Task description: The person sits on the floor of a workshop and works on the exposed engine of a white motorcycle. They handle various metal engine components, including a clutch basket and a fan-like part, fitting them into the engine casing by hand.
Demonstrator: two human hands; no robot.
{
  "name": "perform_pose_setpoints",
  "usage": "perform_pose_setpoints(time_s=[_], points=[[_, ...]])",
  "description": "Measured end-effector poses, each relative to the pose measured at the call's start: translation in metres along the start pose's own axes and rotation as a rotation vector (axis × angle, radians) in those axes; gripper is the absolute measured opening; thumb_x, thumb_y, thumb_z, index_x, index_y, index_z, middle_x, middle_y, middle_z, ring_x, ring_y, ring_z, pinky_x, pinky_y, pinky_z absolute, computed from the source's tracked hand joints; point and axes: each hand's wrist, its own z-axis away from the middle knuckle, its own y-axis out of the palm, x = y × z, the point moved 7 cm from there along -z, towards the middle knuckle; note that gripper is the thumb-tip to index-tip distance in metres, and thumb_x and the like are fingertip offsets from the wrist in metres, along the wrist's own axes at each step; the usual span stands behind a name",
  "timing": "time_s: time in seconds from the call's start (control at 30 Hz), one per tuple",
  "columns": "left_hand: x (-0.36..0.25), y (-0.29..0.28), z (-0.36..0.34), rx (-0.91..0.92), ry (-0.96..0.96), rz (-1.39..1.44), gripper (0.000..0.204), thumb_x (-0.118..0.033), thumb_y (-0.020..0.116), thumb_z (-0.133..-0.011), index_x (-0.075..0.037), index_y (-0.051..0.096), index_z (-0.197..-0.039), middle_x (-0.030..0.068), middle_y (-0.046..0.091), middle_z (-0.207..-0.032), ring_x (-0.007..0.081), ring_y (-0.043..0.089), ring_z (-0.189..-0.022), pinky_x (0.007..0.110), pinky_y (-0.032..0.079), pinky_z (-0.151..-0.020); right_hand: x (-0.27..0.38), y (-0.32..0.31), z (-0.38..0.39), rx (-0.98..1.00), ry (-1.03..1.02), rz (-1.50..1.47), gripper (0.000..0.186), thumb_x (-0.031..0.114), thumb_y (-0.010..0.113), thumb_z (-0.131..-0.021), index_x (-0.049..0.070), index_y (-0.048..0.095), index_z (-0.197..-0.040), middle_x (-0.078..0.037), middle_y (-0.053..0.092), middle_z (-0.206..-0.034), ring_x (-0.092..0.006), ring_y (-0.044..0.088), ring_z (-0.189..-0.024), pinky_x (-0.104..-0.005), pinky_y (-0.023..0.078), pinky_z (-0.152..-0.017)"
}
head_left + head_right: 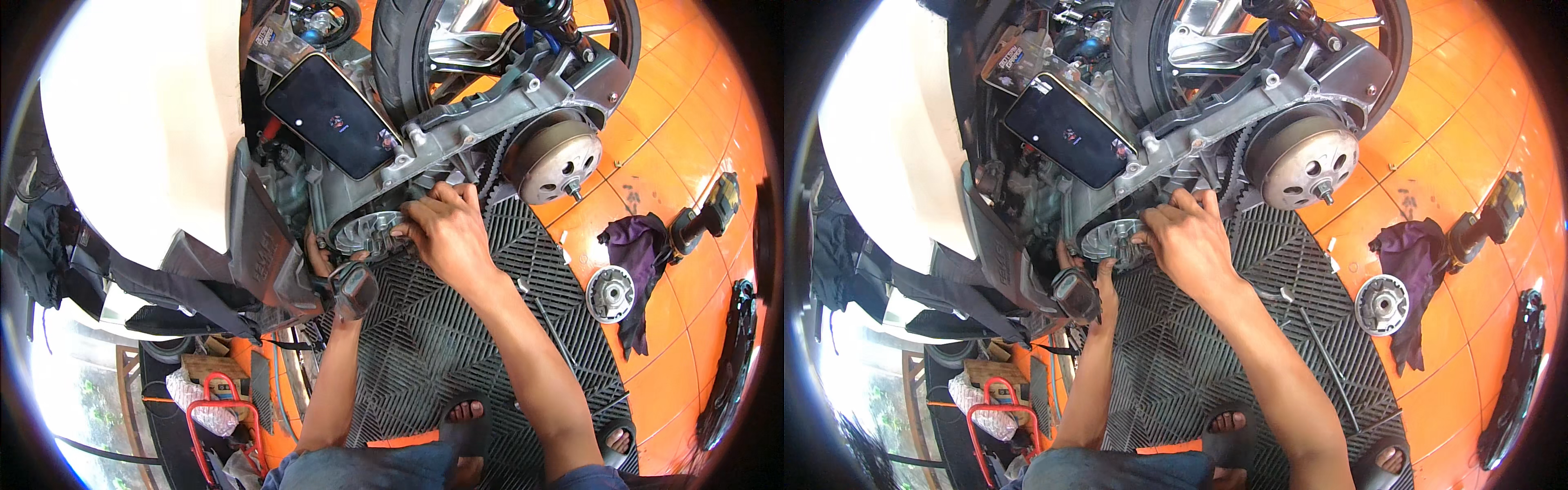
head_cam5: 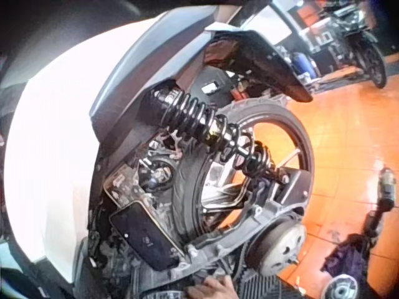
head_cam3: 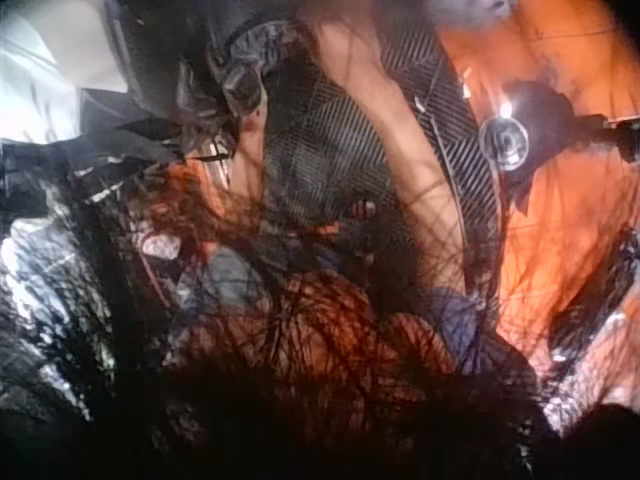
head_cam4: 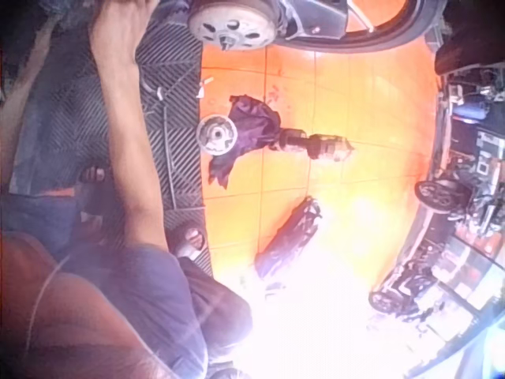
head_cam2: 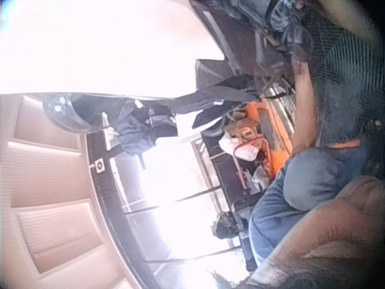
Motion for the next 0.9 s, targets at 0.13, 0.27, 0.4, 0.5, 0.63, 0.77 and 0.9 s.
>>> perform_pose_setpoints(time_s=[0.13, 0.27, 0.4, 0.5, 0.63, 0.77, 0.9], points=[[-0.001, -0.001, 0.003, -0.025, -0.012, 0.051, 0.1, -0.033, 0.081, -0.088, 0.001, 0.02, -0.159, 0.0274, 0.038, -0.153, 0.0343, 0.041, -0.141, 0.044, 0.033, -0.118, 0.0, 0.0, 0.0, 0.017, -0.005, 0.012, 0.022, 0.028, 0.078, -0.082, 0.008, 0.072, -0.089, -0.003, 0.07, -0.079, -0.0217, 0.059, -0.087, -0.0384, 0.039, -0.087], [0.002, -0.001, 0.005, -0.051, -0.033, 0.059, 0.1, -0.032, 0.082, -0.087, 0.0, 0.021, -0.159, 0.0264, 0.034, -0.156, 0.0348, 0.036, -0.145, 0.045, 0.029, -0.12, -0.003, 0.003, 0.002, -0.003, 0.007, -0.02, 0.022, 0.028, 0.078, -0.082, 0.008, 0.072, -0.089, -0.003, 0.069, -0.079, -0.0217, 0.059, -0.086, -0.0381, 0.039, -0.086], [0.007, -0.002, 0.007, -0.06, -0.007, 0.039, 0.1, -0.032, 0.082, -0.087, -0.001, 0.02, -0.159, 0.0265, 0.032, -0.157, 0.0355, 0.032, -0.147, 0.046, 0.025, -0.123, -0.007, 0.007, 0.004, 0.022, 0.018, -0.018, 0.021, 0.028, 0.078, -0.083, 0.009, 0.07, -0.087, -0.002, 0.068, -0.079, -0.0216, 0.058, -0.085, -0.0377, 0.039, -0.086], [0.01, -0.004, 0.009, -0.09, -0.051, 0.077, 0.1, -0.031, 0.082, -0.088, -0.002, 0.018, -0.16, 0.0258, 0.029, -0.159, 0.0346, 0.031, -0.147, 0.045, 0.023, -0.123, -0.008, 0.007, 0.005, 0.05, 0.038, -0.043, 0.02, 0.027, 0.078, -0.083, 0.009, 0.069, -0.085, -0.003, 0.068, -0.079, -0.0217, 0.058, -0.084, -0.0368, 0.039, -0.085], [0.014, -0.004, 0.011, -0.068, -0.063, 0.107, 0.103, -0.03, 0.082, -0.088, -0.002, 0.016, -0.16, 0.025, 0.028, -0.16, 0.0336, 0.031, -0.147, 0.043, 0.024, -0.122, -0.006, 0.006, 0.0, 0.141, 0.05, -0.055, 0.02, 0.023, 0.076, -0.084, 0.006, 0.065, -0.085, -0.007, 0.067, -0.081, -0.0257, 0.061, -0.083, -0.0391, 0.042, -0.082], [0.017, -0.004, 0.014, -0.115, -0.097, 0.122, 0.107, -0.027, 0.085, -0.084, -0.002, 0.013, -0.16, 0.0252, 0.026, -0.161, 0.0336, 0.028, -0.15, 0.043, 0.022, -0.124, -0.003, 0.005, -0.006, 0.17, 0.028, -0.073, 0.021, 0.022, 0.075, -0.084, 0.005, 0.062, -0.084, -0.009, 0.065, -0.079, -0.0275, 0.062, -0.083, -0.04, 0.044, -0.08], [0.013, -0.001, 0.014, -0.132, -0.151, 0.15, 0.111, -0.024, 0.087, -0.082, -0.002, 0.012, -0.16, 0.0253, 0.024, -0.163, 0.034, 0.025, -0.152, 0.043, 0.02, -0.125, -0.003, 0.003, -0.007, 0.116, 0.013, -0.089, 0.022, 0.022, 0.075, -0.084, 0.006, 0.061, -0.083, -0.009, 0.064, -0.078, -0.0275, 0.063, -0.081, -0.0394, 0.045, -0.078]])
